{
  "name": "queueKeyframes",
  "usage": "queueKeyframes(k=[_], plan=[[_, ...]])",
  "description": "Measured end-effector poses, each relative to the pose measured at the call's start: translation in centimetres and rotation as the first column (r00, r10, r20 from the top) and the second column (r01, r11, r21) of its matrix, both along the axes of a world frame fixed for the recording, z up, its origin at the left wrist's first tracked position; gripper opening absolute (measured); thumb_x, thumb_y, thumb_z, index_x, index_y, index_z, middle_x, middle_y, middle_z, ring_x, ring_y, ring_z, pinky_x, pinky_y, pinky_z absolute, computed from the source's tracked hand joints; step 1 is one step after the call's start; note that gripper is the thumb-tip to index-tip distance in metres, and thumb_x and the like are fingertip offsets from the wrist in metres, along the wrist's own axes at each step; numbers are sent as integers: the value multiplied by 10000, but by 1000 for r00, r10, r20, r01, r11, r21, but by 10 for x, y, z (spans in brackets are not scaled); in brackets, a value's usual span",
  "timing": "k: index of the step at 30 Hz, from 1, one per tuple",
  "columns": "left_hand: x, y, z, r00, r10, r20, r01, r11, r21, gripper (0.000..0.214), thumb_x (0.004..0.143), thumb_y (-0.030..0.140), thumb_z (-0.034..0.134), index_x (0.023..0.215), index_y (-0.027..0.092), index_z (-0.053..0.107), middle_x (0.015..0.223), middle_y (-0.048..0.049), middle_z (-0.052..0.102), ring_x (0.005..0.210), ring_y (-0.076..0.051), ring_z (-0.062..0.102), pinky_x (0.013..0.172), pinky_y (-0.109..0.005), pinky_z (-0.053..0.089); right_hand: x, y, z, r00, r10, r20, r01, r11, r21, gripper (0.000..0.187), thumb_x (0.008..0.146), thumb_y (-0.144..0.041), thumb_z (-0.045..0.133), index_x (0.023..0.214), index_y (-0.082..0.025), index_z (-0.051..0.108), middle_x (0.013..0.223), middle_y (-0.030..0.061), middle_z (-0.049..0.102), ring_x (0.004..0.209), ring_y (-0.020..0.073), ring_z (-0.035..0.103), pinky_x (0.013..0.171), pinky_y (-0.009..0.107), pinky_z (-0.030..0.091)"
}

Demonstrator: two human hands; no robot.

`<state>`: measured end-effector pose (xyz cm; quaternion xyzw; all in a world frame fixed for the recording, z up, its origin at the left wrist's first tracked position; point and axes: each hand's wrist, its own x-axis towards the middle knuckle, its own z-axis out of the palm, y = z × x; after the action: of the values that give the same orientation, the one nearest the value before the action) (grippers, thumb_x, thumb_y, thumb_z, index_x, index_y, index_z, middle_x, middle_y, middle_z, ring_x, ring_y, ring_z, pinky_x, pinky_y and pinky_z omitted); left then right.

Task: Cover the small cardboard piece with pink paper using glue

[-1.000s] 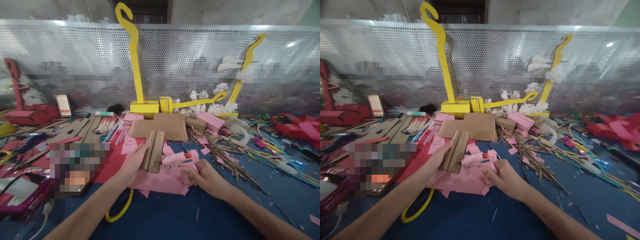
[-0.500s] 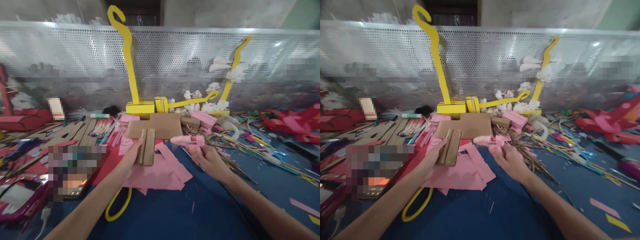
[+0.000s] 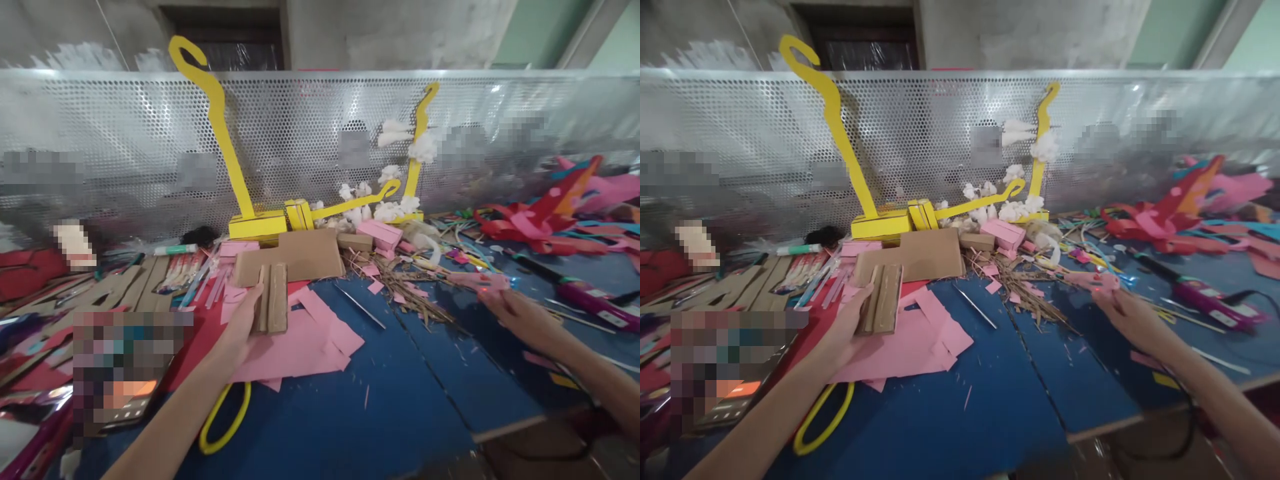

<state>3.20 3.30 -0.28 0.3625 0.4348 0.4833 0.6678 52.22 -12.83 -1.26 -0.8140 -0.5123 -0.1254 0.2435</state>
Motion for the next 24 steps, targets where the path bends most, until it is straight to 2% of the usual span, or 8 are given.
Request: queueKeyframes(k=[4,7,10,13,17,19,21,24], plan=[[3,-4,5,996,64,-61,-65,998,-26,268,925,335,636,1136,181,697,953,-69,785,690,-183,730,599,-279,601,15,-9,-21,988,154,-25,-156,986,-52,719,799,-936,253,690,-274,512,767,182,639,706,252,607,721,428,446],[4,-5,7,994,81,-72,-85,995,-57,249,922,336,638,1094,167,702,896,-67,780,666,-183,720,601,-287,604,25,-9,-27,988,150,-41,-152,988,-38,670,842,-877,351,839,-242,564,847,197,645,765,267,607,738,443,443],[3,-5,7,995,79,-67,-84,994,-67,269,918,355,645,1108,172,699,883,-68,779,657,-189,715,587,-299,606,23,-12,-29,997,72,26,-74,992,99,666,883,-821,363,981,-204,592,898,226,655,894,316,612,777,456,457],[3,-4,7,996,56,-70,-60,996,-58,320,929,392,624,1155,177,693,888,-78,783,665,-204,718,575,-312,606,-10,-21,-20,987,-28,156,-20,955,296,515,952,-674,404,1075,-214,600,973,223,672,1046,351,599,842,470,465],[4,-4,9,994,77,-78,-81,995,-55,331,941,381,601,1177,167,691,907,-90,788,681,-216,726,579,-313,600,-95,-26,9,973,66,222,-153,902,405,205,962,-429,535,1072,-264,586,1085,157,666,1098,317,615,935,437,477],[4,-4,9,993,85,-82,-90,994,-55,344,936,392,608,1192,178,690,944,-92,792,695,-220,730,589,-317,599,-138,-19,25,941,270,202,-326,885,333,124,976,-384,522,1005,-276,575,1065,115,673,1059,294,636,933,422,480],[2,-3,6,992,91,-93,-96,994,-57,353,925,412,626,1192,192,696,987,-88,792,707,-215,731,600,-313,598,-174,-2,36,842,538,47,-539,834,117,144,1011,-350,466,996,-272,585,1028,80,685,1008,261,651,887,386,495],[0,1,-2,991,86,-98,-92,994,-60,362,913,445,643,1168,198,713,1022,-85,789,731,-205,733,629,-302,597,-213,41,38,712,673,-197,-702,680,-214,278,1014,-395,464,1212,-245,590,1222,92,669,1125,265,627,945,377,479]])
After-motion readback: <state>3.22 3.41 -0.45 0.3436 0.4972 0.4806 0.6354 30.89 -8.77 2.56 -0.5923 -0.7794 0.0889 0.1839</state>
